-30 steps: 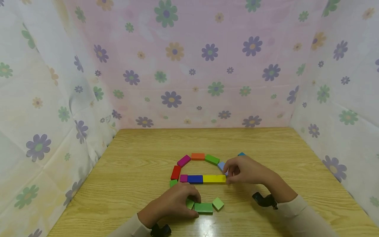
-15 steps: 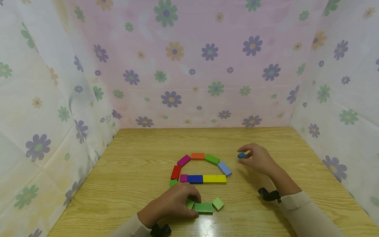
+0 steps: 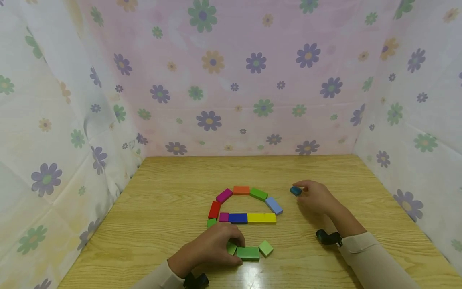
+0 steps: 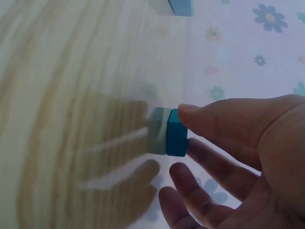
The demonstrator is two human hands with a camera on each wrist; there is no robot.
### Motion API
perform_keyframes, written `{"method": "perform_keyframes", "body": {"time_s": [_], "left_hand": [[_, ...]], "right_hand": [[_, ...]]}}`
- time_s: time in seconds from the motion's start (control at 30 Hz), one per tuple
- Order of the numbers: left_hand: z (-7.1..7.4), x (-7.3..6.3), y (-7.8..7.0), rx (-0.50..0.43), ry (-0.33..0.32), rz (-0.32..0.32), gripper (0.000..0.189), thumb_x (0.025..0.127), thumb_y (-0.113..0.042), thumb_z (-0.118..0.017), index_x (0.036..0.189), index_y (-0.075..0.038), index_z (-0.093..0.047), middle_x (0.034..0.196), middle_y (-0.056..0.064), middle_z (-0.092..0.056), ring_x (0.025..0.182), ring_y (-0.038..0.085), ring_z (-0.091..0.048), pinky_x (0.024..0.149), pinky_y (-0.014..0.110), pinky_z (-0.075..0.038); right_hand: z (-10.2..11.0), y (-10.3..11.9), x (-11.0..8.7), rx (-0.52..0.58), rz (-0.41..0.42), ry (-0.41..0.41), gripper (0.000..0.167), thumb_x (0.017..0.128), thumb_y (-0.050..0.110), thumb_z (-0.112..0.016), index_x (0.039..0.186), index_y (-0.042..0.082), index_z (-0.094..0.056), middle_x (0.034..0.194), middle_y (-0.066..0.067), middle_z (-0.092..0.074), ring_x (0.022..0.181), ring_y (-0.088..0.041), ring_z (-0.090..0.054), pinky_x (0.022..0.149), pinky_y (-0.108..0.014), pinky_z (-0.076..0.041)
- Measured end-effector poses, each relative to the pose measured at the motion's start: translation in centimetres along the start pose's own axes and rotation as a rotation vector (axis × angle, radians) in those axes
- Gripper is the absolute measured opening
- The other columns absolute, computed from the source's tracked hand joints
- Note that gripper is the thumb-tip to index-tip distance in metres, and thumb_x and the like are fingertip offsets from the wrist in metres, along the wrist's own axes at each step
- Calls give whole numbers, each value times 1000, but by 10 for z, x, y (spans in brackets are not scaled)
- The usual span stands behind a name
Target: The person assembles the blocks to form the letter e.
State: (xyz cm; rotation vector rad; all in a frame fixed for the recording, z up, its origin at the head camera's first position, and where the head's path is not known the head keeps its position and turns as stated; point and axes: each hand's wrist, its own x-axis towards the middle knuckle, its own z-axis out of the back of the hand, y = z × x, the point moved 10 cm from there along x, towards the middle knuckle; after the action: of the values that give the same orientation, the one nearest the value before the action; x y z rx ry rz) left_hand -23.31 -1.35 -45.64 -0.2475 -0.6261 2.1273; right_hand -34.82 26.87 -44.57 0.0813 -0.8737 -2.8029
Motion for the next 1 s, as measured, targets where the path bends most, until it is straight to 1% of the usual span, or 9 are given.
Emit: {"method": "perform_keyframes", "body": {"time_s": [0.17,0.33,0.5,0.6,0.67,0.77,0.83,0.93,1.0], "left_hand": [[0,0,0,0,-3,-4,23,80,-35,-89,98,-30,-74,94,-26,-66,88,-6,-56,82,15,-48],[0,0,0,0,-4,-5,23,80,-35,-88,98,-30,-74,94,-26,-66,88,-6,-56,82,15,-48],[-1,-1,1,2,-5,-7,23,81,-36,-88,98,-30,-74,94,-26,-66,89,-6,-57,82,15,-49],[-1,-1,1,2,-4,-11,23,81,-36,-88,99,-30,-74,95,-26,-66,89,-6,-57,83,15,-49],[-2,-1,1,1,-4,-12,23,81,-36,-88,99,-30,-74,95,-26,-66,89,-6,-57,83,15,-49],[-1,0,1,-2,-3,-15,23,81,-35,-88,100,-30,-74,95,-26,-66,89,-7,-57,83,14,-49],[-1,0,1,-2,-4,-17,24,81,-35,-88,100,-30,-74,95,-26,-66,89,-7,-57,83,14,-49],[0,0,1,2,-5,-17,24,81,-36,-88,100,-30,-74,94,-26,-66,89,-7,-57,83,15,-49],[0,0,1,3,-4,-13,24,81,-36,-88,99,-30,-74,94,-26,-66,89,-7,-56,84,15,-49]], "right_hand": [[-3,-4,1,-15,2,-5,38,91,14,-75,128,6,-70,136,-23,-63,121,-46,-61,93,-57,-55],[-6,-7,1,19,-20,14,27,91,17,-79,116,11,-74,123,-16,-69,109,-35,-68,84,-46,-59],[-6,4,-5,42,8,64,22,88,14,-82,108,13,-73,109,-7,-71,96,-22,-69,78,-38,-59],[-7,22,-10,54,71,134,23,84,15,-85,103,17,-73,102,-1,-71,91,-17,-68,75,-34,-58],[-11,39,-17,53,140,198,23,82,16,-87,101,20,-73,100,2,-70,89,-16,-69,73,-31,-58],[-22,69,-29,67,259,308,24,82,17,-88,100,21,-73,100,4,-70,89,-15,-69,71,-29,-58],[-32,87,-39,74,316,378,24,81,16,-88,99,22,-73,99,4,-70,88,-14,-69,71,-28,-58],[-47,106,-50,88,359,463,26,78,11,-88,96,23,-75,95,6,-72,85,-13,-69,70,-27,-58],[-55,114,-54,82,372,494,28,75,8,-88,94,24,-75,92,7,-72,82,-11,-68,69,-26,-58]]}}
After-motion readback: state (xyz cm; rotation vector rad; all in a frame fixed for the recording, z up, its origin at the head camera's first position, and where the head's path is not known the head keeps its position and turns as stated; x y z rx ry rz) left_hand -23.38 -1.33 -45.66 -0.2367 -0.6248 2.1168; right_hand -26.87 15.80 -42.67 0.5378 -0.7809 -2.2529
